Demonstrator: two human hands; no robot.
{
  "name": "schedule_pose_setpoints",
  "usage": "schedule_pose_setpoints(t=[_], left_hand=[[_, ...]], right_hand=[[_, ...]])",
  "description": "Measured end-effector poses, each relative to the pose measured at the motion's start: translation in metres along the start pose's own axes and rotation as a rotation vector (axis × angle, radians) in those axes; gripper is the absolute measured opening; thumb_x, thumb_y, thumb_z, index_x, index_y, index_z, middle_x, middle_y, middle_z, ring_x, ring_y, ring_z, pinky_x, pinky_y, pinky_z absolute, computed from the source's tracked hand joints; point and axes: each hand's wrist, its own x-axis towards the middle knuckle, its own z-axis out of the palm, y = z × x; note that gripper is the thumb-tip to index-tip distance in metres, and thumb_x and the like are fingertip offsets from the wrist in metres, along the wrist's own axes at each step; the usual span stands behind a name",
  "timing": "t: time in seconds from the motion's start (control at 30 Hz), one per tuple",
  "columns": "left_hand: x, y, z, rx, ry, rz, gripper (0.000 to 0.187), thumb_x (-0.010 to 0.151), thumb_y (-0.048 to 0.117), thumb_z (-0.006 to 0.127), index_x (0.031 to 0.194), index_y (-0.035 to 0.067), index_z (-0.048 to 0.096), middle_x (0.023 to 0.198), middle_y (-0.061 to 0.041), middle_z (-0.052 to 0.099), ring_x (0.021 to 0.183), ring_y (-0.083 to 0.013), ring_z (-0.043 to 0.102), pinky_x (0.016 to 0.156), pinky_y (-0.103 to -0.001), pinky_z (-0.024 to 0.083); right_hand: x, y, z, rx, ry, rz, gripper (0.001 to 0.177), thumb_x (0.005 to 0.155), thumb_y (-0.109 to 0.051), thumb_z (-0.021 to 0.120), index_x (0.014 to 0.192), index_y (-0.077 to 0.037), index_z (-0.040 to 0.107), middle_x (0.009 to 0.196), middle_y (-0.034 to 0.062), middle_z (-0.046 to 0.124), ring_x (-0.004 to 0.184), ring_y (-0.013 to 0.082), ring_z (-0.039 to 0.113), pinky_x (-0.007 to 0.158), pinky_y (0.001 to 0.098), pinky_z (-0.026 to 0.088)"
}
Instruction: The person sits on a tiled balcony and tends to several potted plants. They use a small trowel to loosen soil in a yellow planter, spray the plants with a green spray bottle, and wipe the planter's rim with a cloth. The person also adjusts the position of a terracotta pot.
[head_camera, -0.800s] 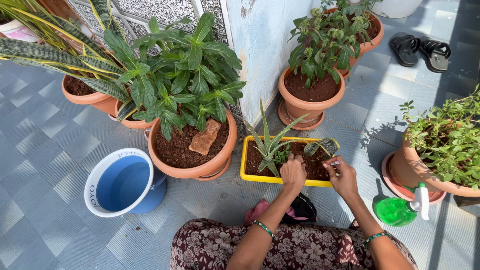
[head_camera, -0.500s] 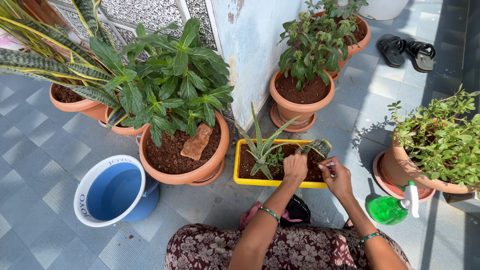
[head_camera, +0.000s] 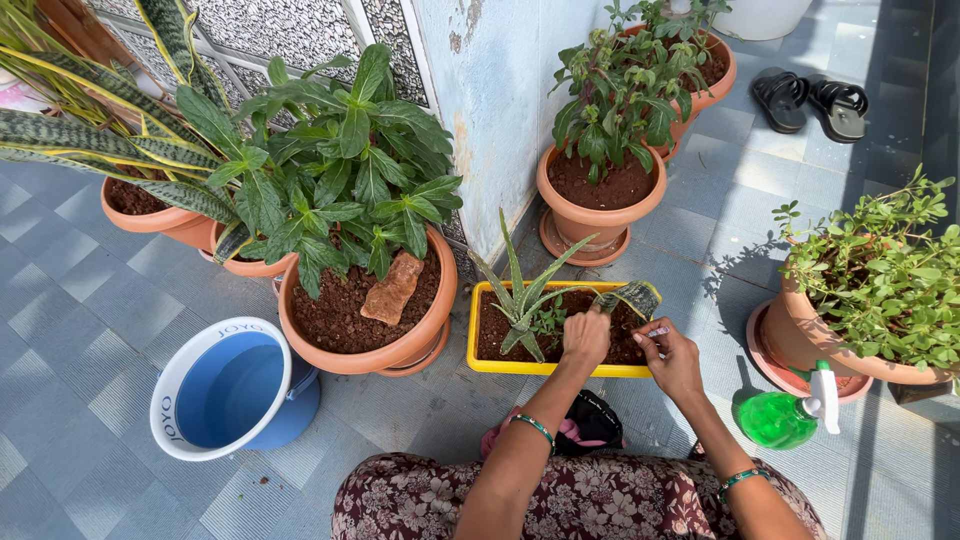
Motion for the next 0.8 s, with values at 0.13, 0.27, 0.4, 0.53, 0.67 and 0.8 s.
schedule_pose_setpoints(t=[0.13,0.27,0.4,0.53,0.67,0.8], left_hand=[[0.001,0.001,-0.011,-0.291,0.031,-0.155,0.010,0.078,0.010,0.080,0.085,0.004,0.077,0.106,-0.017,0.074,0.079,-0.0359,0.072,0.073,-0.046,0.058],[0.007,-0.007,-0.022,-0.516,-0.060,-0.387,0.015,0.081,0.019,0.082,0.093,0.010,0.079,0.088,-0.012,0.077,0.070,-0.0265,0.071,0.063,-0.041,0.054],[0.007,-0.033,-0.043,-1.226,-0.152,-0.453,0.014,0.085,0.018,0.085,0.095,0.008,0.083,0.083,-0.002,0.078,0.069,-0.0093,0.068,0.063,-0.029,0.053],[-0.024,-0.087,-0.107,-0.513,-0.104,-0.556,0.015,0.081,0.024,0.082,0.095,0.019,0.084,0.077,-0.001,0.079,0.058,-0.0172,0.068,0.060,-0.037,0.056],[-0.069,-0.124,-0.178,-0.156,0.203,-0.458,0.029,0.080,0.012,0.075,0.108,0.017,0.082,0.083,-0.016,0.075,0.070,-0.0336,0.074,0.068,-0.045,0.060],[-0.092,-0.122,-0.198,-0.039,0.128,-0.451,0.049,0.077,0.008,0.074,0.126,0.009,0.072,0.110,-0.020,0.069,0.084,-0.0386,0.073,0.074,-0.046,0.060]], right_hand=[[0.002,-0.003,-0.008,-0.058,-0.042,0.158,0.009,0.095,-0.011,0.070,0.098,-0.005,0.065,0.064,0.0081,0.072,0.052,0.0118,0.062,0.048,0.0314,0.045],[-0.001,-0.008,-0.007,-0.047,-0.054,0.183,0.008,0.095,-0.013,0.070,0.098,-0.006,0.066,0.063,0.0065,0.071,0.050,0.0098,0.061,0.045,0.0309,0.043],[0.001,-0.011,-0.012,-0.041,-0.049,0.161,0.009,0.094,-0.013,0.070,0.097,-0.005,0.066,0.063,0.0064,0.071,0.050,0.0089,0.061,0.046,0.0307,0.043],[-0.001,-0.010,-0.015,-0.054,-0.062,0.193,0.010,0.094,-0.014,0.071,0.099,-0.006,0.066,0.067,0.0083,0.074,0.051,0.0123,0.062,0.047,0.0320,0.044],[-0.010,-0.007,0.003,0.000,-0.089,0.157,0.011,0.093,-0.013,0.071,0.100,-0.005,0.066,0.078,0.0092,0.078,0.069,0.0116,0.073,0.057,0.0303,0.056],[0.000,0.000,0.018,-0.090,-0.145,0.179,0.011,0.094,-0.012,0.071,0.101,-0.004,0.067,0.083,0.0106,0.080,0.076,0.0176,0.077,0.065,0.0349,0.060]])
